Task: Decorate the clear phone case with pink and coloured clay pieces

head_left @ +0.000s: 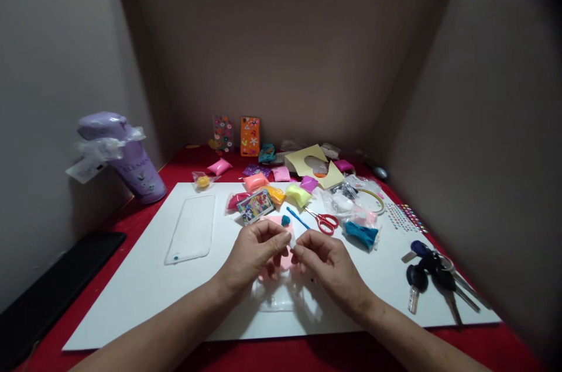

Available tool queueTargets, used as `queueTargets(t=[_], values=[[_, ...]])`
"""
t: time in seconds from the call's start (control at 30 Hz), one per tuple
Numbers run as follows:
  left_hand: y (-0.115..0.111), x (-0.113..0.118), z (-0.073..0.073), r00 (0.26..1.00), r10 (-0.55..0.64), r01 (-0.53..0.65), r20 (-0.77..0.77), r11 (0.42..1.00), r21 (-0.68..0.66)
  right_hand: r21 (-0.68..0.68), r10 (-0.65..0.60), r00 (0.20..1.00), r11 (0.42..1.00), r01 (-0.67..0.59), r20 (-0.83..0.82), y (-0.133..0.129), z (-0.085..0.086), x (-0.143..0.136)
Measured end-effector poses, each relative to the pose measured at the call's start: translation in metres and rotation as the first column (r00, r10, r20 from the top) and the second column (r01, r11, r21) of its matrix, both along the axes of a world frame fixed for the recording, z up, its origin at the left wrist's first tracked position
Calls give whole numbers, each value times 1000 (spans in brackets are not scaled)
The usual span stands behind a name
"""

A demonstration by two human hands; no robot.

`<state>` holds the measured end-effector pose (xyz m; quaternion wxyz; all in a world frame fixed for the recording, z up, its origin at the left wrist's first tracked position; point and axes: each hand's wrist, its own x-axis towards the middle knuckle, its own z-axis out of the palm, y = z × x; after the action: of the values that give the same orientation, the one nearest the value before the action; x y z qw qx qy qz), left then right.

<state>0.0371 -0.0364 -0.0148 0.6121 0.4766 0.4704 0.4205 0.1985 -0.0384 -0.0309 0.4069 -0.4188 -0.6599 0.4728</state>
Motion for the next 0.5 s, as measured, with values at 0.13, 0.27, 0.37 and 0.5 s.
queueTargets(t=[0.13,0.27,0.37,0.5], values=[[0,1,0,1000,8,-8,20,1000,-5,16,7,1000,1000,-7,19,0,0,1],[0,1,0,999,22,-22,25,1000,0,5,18,1000,1000,-18,7,0,-1,1],[-1,2,0,999,28,-28,26,1000,-3,-28,24,999,999,-25,-27,0,-2,1],[-1,2,0,999,40,-40,15,999,-6,-59,46,995,997,-51,-87,1,-1,3]])
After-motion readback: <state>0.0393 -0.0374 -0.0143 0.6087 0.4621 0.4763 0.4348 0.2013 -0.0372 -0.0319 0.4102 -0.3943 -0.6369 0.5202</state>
